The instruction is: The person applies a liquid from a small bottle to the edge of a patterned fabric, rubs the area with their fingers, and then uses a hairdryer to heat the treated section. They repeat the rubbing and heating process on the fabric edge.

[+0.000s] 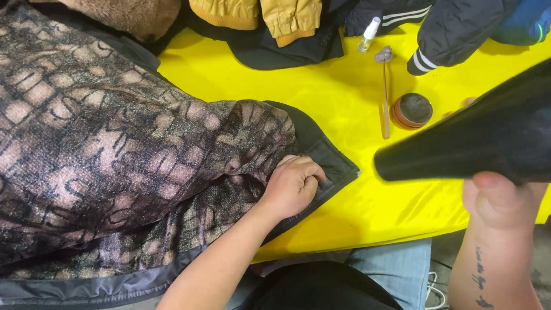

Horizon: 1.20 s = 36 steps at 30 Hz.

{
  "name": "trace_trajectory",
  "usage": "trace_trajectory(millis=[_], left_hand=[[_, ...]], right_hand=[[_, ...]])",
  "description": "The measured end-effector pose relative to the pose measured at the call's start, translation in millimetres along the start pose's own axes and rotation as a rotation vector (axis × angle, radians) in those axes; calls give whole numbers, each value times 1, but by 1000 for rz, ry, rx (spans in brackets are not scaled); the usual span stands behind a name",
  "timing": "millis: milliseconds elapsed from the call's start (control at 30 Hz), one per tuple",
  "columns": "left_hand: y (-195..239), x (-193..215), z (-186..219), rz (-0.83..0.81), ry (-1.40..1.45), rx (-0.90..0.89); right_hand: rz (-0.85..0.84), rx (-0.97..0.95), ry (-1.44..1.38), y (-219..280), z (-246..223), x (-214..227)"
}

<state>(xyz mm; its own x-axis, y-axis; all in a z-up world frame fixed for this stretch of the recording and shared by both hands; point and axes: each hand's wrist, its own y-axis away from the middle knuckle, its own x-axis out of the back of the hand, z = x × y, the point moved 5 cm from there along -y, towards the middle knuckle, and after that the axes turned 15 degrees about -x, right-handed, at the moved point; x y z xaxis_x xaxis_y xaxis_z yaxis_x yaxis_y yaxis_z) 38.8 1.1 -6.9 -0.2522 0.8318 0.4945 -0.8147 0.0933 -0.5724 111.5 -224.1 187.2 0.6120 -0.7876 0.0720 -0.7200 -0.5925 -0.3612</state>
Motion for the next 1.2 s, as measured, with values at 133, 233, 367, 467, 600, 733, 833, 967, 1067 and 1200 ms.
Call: trace_trajectory(millis=[133,233,367,467,600,733,833,967,1067,1200], left_hand=[[-2,2,3,-22,-8,35],[-3,4,6,-22,7,36],[-1,5,4,-14,17,31],[-3,5,7,-6,12,5],[-4,6,9,-10,3,15],[-1,6,9,5,-9,-3],[-2,10,13,-1,-7,15],[-7,12,16,-29,-2,39],[-3,6,12,-47,-31,40],[-6,11,17,-19,-13,-15]], right_hand=[[-120,-49,-255,-4,11,2],[23,25,-10,7,18,6],[128,55,155,15,22,23],[58,-51,102,15,28,23],[39,15,-36,5,20,7],[159,125,305,18,26,13],[163,146,316,16,15,6],[334,87,36,39,82,51],[135,11,-207,31,75,31],[180,21,-147,14,39,16]])
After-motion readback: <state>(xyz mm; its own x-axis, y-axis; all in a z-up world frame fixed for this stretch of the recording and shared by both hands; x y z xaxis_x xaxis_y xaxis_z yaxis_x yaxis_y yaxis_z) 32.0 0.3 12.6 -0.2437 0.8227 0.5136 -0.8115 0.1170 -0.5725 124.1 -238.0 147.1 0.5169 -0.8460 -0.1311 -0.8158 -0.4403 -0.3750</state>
